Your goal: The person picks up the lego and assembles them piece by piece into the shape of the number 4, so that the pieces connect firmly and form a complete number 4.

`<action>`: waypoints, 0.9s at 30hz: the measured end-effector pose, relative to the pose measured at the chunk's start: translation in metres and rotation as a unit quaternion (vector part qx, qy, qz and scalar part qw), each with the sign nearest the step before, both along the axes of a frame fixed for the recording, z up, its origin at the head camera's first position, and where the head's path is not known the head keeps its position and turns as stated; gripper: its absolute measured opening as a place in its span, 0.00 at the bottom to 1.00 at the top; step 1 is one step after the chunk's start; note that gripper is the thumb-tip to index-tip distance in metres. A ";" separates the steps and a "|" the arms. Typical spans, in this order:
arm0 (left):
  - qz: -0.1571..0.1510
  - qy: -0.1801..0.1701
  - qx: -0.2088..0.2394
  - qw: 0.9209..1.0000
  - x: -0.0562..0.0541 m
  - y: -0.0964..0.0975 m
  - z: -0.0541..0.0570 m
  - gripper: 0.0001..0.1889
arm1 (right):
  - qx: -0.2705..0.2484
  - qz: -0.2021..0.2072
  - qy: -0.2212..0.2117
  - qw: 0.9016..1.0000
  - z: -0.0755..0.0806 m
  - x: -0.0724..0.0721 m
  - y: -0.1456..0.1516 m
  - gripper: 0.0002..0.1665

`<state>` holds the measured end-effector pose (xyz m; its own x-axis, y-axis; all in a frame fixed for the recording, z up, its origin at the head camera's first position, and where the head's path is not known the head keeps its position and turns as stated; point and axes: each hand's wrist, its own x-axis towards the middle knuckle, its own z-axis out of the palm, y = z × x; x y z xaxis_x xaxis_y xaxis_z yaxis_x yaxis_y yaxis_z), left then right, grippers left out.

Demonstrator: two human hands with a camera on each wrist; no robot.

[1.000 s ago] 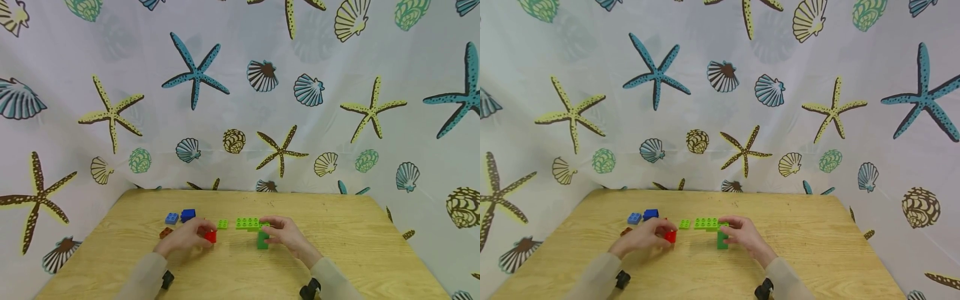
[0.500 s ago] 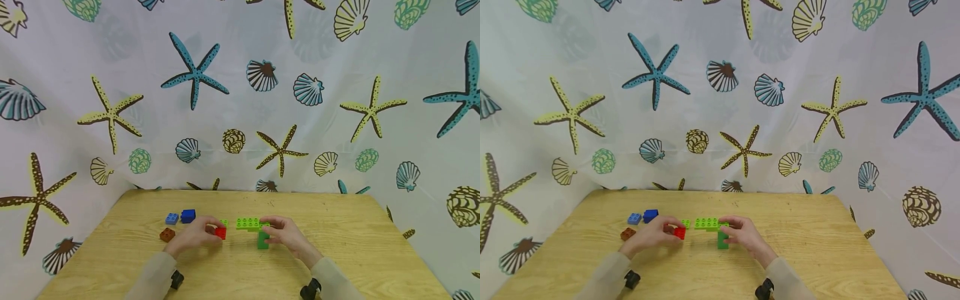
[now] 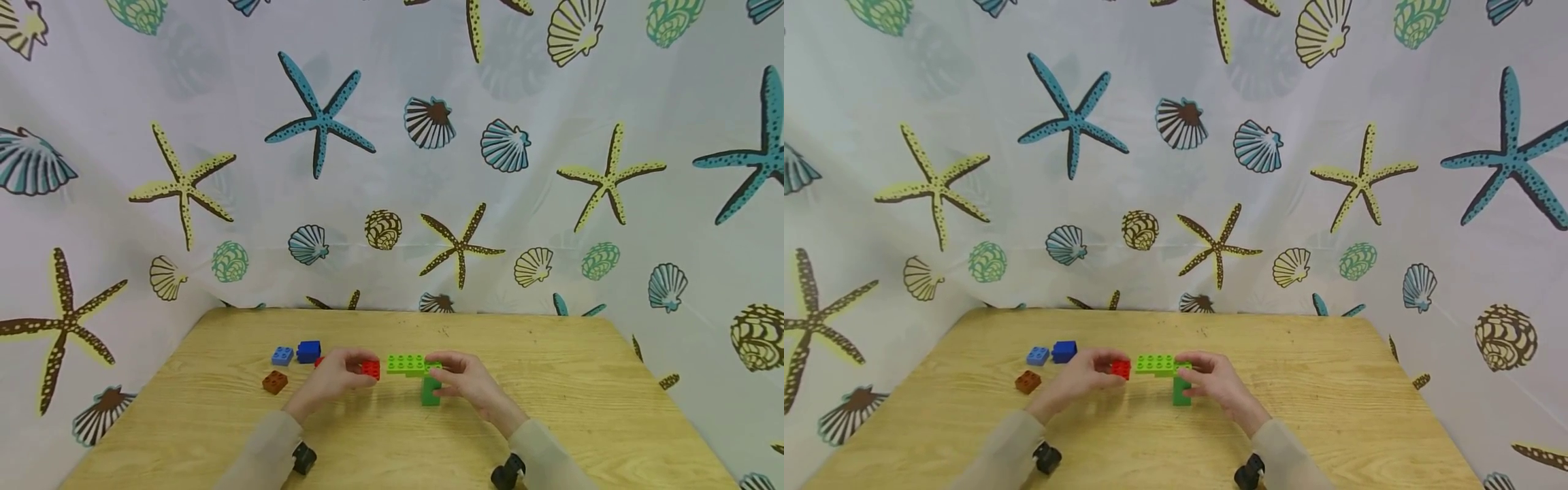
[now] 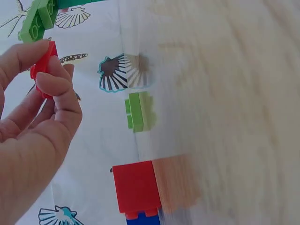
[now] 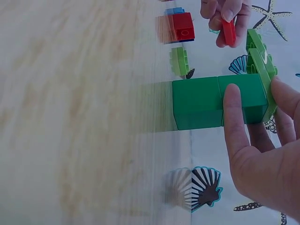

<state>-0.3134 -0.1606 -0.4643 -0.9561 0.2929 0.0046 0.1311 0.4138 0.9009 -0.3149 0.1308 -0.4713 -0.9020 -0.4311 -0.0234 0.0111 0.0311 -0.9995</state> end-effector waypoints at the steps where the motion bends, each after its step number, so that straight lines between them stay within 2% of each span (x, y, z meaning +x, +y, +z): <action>1: 0.004 -0.002 0.001 1.000 0.000 0.002 0.000 0.23 | -0.001 0.000 0.000 1.000 0.000 0.000 0.000 0.27; 9: -0.005 -0.044 0.044 0.998 -0.001 0.013 -0.006 0.24 | -0.001 -0.005 -0.011 1.000 -0.004 0.002 0.000 0.27; 19: -0.035 -0.021 0.070 0.997 0.002 0.026 -0.002 0.27 | -0.005 -0.005 -0.005 1.000 -0.003 0.000 -0.001 0.25; 27: -0.063 -0.021 0.103 0.992 0.000 0.035 0.001 0.27 | -0.005 -0.004 -0.005 1.000 0.001 0.000 -0.002 0.25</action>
